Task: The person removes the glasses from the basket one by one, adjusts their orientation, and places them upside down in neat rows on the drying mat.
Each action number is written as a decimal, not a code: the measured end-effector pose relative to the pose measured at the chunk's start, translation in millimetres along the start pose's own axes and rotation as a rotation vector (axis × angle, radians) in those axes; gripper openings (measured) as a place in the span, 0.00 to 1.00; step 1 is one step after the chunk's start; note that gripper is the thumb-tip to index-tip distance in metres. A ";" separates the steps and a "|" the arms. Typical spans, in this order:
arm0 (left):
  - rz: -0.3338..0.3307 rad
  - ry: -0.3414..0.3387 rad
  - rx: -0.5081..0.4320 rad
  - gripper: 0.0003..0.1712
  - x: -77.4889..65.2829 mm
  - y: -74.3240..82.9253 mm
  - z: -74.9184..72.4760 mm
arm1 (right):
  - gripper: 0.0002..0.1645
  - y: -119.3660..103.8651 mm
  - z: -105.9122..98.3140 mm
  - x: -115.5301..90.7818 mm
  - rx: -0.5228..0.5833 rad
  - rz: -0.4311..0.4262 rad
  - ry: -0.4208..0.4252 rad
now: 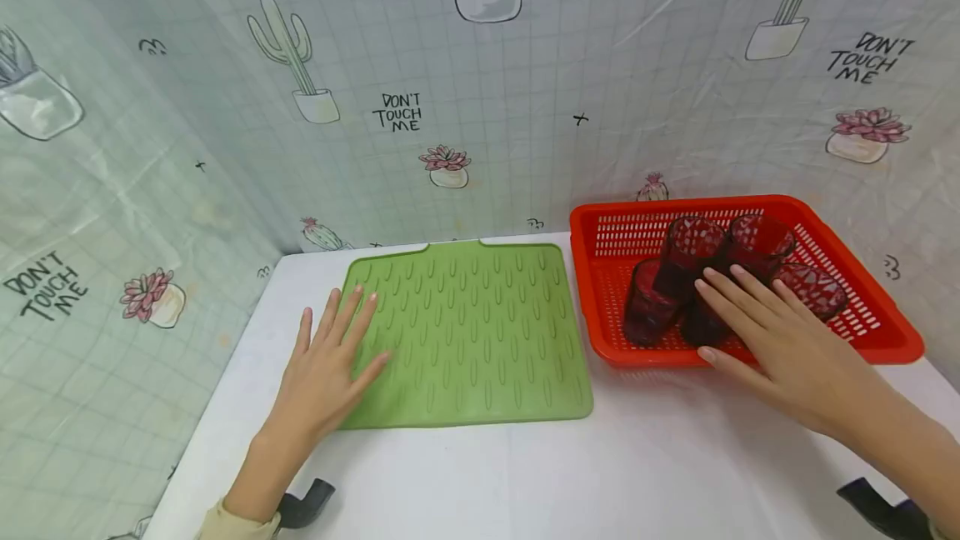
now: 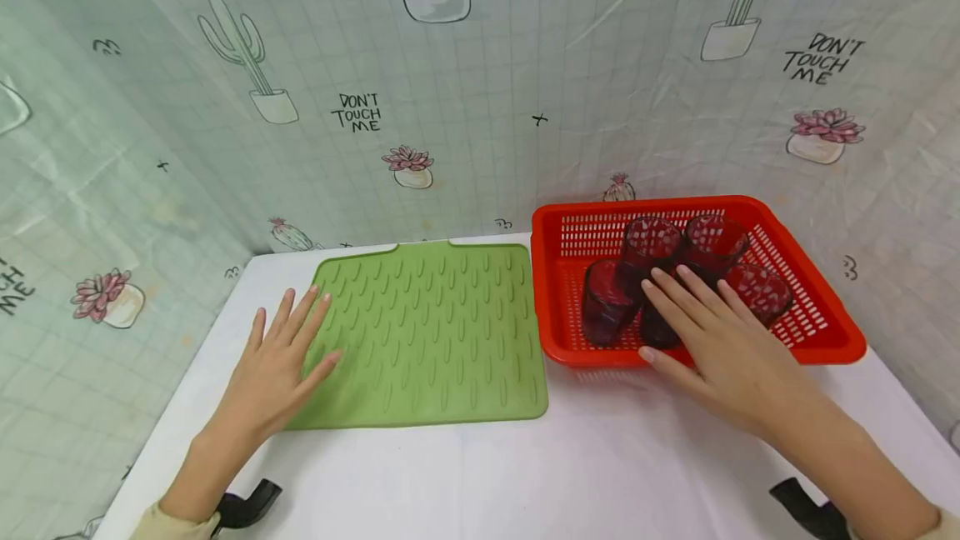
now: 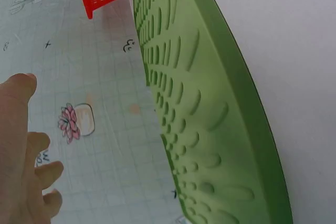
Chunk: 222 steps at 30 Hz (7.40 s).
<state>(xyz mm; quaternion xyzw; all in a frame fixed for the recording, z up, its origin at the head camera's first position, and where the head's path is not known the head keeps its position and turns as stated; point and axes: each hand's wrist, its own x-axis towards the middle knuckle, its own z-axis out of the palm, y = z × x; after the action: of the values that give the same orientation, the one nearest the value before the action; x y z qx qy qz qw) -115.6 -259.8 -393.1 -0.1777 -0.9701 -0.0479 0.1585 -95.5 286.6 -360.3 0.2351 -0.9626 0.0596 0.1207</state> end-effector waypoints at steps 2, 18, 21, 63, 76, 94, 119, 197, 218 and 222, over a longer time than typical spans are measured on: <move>0.010 0.001 -0.005 0.46 2.6 4.0 0.3 | 0.54 1.5 -1.8 6.2 0.006 -0.006 -0.021; 0.072 0.024 -0.029 0.44 15.0 23.2 2.1 | 0.53 5.7 -19.2 48.8 0.144 -0.057 -0.150; 0.090 0.035 -0.039 0.43 18.1 27.7 0.0 | 0.54 6.0 -23.6 55.8 0.182 -0.043 -0.205; 0.347 0.286 -0.348 0.35 54.8 97.2 1.1 | 0.52 23.1 -23.6 121.9 0.228 -0.163 -0.443; 0.388 0.257 -0.480 0.35 71.4 130.8 8.8 | 0.50 20.7 -20.8 132.7 0.197 -0.237 -0.510; 0.323 0.122 -0.649 0.36 86.5 160.0 18.0 | 0.41 23.6 -27.9 137.1 0.085 -0.390 -0.370; 0.210 0.048 -0.892 0.42 104.0 179.9 21.1 | 0.44 11.2 -78.4 134.1 0.167 -0.387 -0.094; 0.636 0.468 -0.560 0.37 127.3 182.5 -5.5 | 0.55 -47.0 -73.7 133.2 -0.029 -0.327 -0.151; 0.313 0.163 -1.515 0.55 123.9 188.6 -8.0 | 0.42 -45.9 -51.0 122.4 0.234 -0.297 0.091; 0.194 0.177 -1.762 0.59 126.5 198.0 -7.7 | 0.45 -50.5 -34.1 120.9 0.311 -0.280 0.216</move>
<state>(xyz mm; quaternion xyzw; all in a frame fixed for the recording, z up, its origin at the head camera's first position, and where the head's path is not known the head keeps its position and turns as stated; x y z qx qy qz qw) -154.3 -34.6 -337.5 -0.3121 -0.5458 -0.7765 0.0419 -169.0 195.0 -293.0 0.3743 -0.8813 0.2148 0.1925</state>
